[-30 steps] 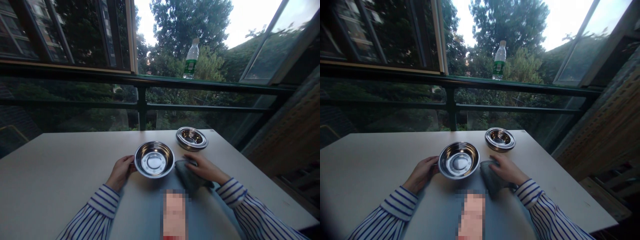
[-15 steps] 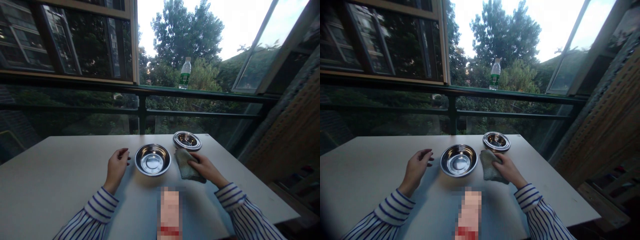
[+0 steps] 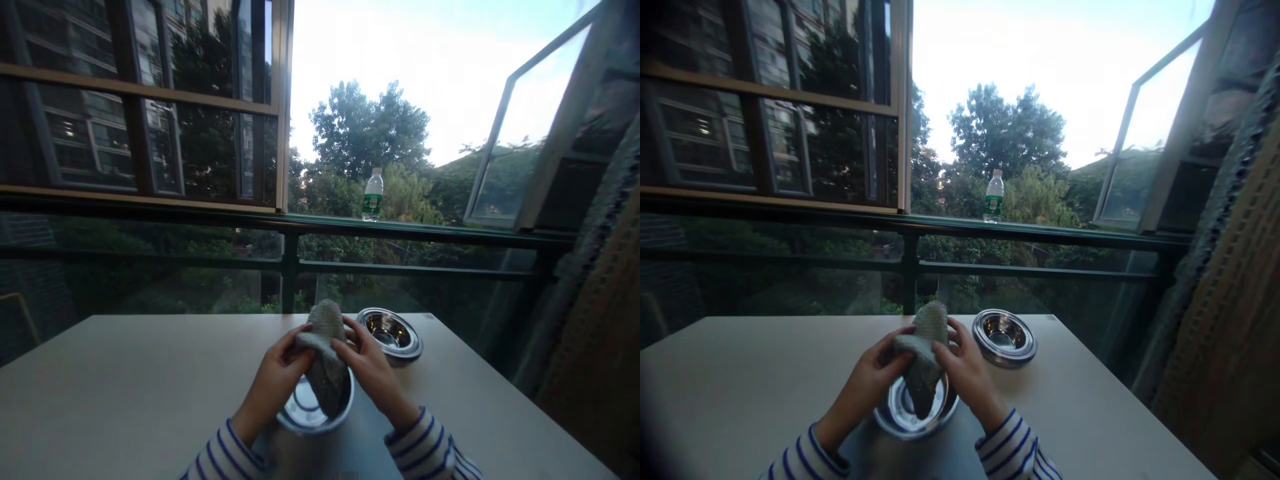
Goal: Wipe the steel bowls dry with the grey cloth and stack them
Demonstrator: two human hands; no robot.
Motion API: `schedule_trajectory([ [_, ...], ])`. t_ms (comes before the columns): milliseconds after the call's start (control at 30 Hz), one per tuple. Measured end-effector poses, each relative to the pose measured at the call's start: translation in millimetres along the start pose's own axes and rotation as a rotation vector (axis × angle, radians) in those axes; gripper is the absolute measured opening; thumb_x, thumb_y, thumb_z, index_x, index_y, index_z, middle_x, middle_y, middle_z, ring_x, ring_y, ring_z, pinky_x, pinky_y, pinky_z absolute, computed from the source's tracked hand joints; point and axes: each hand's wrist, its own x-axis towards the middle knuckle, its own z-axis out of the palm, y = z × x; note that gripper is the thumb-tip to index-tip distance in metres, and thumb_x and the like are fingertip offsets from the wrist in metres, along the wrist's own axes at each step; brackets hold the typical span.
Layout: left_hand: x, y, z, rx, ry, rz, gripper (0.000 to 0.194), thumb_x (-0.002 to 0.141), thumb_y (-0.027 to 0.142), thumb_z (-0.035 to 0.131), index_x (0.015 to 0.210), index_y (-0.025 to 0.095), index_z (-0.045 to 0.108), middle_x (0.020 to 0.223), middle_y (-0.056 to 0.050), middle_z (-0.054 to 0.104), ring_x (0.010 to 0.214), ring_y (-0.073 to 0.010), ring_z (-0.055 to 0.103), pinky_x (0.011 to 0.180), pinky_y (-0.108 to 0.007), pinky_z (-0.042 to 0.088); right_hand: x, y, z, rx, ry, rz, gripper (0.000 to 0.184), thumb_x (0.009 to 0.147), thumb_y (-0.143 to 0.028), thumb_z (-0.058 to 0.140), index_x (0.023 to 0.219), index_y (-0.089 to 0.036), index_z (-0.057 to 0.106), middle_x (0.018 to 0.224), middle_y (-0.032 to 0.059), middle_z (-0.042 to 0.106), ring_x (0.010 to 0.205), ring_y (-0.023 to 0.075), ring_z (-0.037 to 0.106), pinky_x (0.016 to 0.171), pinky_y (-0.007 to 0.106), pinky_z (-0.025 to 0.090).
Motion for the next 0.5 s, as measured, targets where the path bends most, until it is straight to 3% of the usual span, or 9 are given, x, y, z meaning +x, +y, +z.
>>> schedule_trajectory([
  [133, 20, 14, -16.7, 0.041, 0.073, 0.018, 0.021, 0.071, 0.031, 0.061, 0.084, 0.017, 0.069, 0.08, -0.003, 0.07, 0.082, -0.02, 0.06, 0.076, -0.027, 0.045, 15, -1, -10, -0.125, -0.14, 0.033, 0.063, 0.074, -0.039, 0.063, 0.128, -0.017, 0.037, 0.101, 0.0104, 0.063, 0.086, 0.0219, 0.064, 0.076, 0.038, 0.05],
  [233, 25, 18, -27.1, 0.038, 0.082, 0.03, 0.015, 0.07, 0.027, 0.061, 0.078, 0.018, 0.069, 0.079, -0.002, 0.069, 0.081, -0.02, 0.059, 0.077, -0.026, 0.043, 27, -2, -20, -0.278, -0.056, -0.05, 0.065, 0.073, -0.038, 0.065, 0.129, -0.02, 0.039, 0.121, 0.0128, 0.055, 0.112, 0.024, 0.052, 0.092, 0.04, 0.042],
  [300, 26, 17, -32.9, -0.019, 0.038, 0.014, 0.013, 0.068, 0.027, 0.061, 0.075, 0.018, 0.068, 0.08, -0.002, 0.069, 0.077, -0.019, 0.059, 0.076, -0.027, 0.043, 33, -2, -21, -0.201, -0.057, -0.082, 0.066, 0.072, -0.038, 0.066, 0.13, -0.022, 0.039, 0.13, 0.0117, 0.049, 0.122, 0.0229, 0.043, 0.098, 0.04, 0.036],
  [400, 26, 12, -38.9, -0.184, -0.01, -0.067, 0.013, 0.068, 0.028, 0.06, 0.074, 0.018, 0.066, 0.08, -0.002, 0.068, 0.068, -0.0171, 0.058, 0.069, -0.028, 0.044, 37, 0, -12, 0.022, -0.265, 0.006, 0.062, 0.07, -0.038, 0.069, 0.124, -0.021, 0.045, 0.12, 0.0105, 0.058, 0.111, 0.0231, 0.053, 0.094, 0.039, 0.041],
  [500, 29, 7, -39.4, -0.298, 0.05, -0.154, 0.015, 0.068, 0.027, 0.058, 0.08, 0.02, 0.065, 0.083, -0.001, 0.068, 0.069, -0.0175, 0.06, 0.067, -0.028, 0.045, 37, 1, 0, 0.169, -0.393, 0.089, 0.049, 0.068, -0.036, 0.071, 0.11, -0.018, 0.055, 0.098, 0.0073, 0.067, 0.092, 0.0227, 0.063, 0.084, 0.038, 0.046],
])
